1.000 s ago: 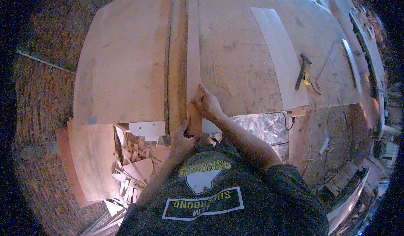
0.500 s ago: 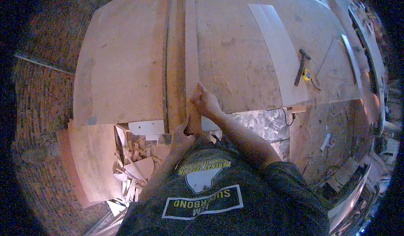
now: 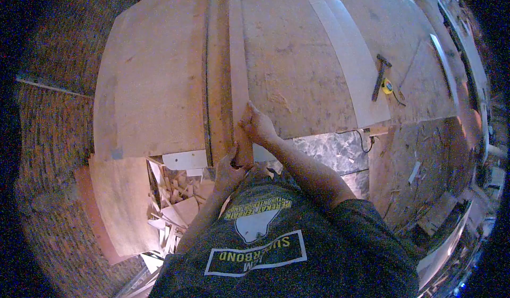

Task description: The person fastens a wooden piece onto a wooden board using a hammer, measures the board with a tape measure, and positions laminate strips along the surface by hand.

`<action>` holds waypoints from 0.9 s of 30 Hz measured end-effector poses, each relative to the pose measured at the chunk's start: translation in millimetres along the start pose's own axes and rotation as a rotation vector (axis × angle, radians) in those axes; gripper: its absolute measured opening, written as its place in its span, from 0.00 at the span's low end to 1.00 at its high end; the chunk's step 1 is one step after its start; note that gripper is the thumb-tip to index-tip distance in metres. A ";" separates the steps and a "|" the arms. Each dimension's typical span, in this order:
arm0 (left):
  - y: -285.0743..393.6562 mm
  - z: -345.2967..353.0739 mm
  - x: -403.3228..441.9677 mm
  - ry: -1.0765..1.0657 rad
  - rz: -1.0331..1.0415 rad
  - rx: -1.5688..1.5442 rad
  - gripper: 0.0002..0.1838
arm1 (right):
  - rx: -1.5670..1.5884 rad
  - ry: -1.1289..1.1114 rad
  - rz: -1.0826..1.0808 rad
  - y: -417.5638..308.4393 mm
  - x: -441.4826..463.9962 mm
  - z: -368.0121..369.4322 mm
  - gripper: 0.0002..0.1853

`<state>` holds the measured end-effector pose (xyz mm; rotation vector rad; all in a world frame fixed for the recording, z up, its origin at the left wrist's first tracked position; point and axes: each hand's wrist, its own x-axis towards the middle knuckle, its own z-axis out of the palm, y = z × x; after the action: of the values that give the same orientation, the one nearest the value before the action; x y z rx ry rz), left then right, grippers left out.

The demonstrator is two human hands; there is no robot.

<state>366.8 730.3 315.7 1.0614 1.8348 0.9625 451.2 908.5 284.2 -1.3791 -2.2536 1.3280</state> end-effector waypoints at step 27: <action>-12.5 19.2 13.5 -0.034 -0.067 0.664 0.41 | -0.006 0.020 -0.033 41.1 10.0 24.0 0.46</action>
<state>375.5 742.2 293.6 1.3723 2.2046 0.2783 458.0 909.1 236.1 -1.3451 -2.2591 1.2929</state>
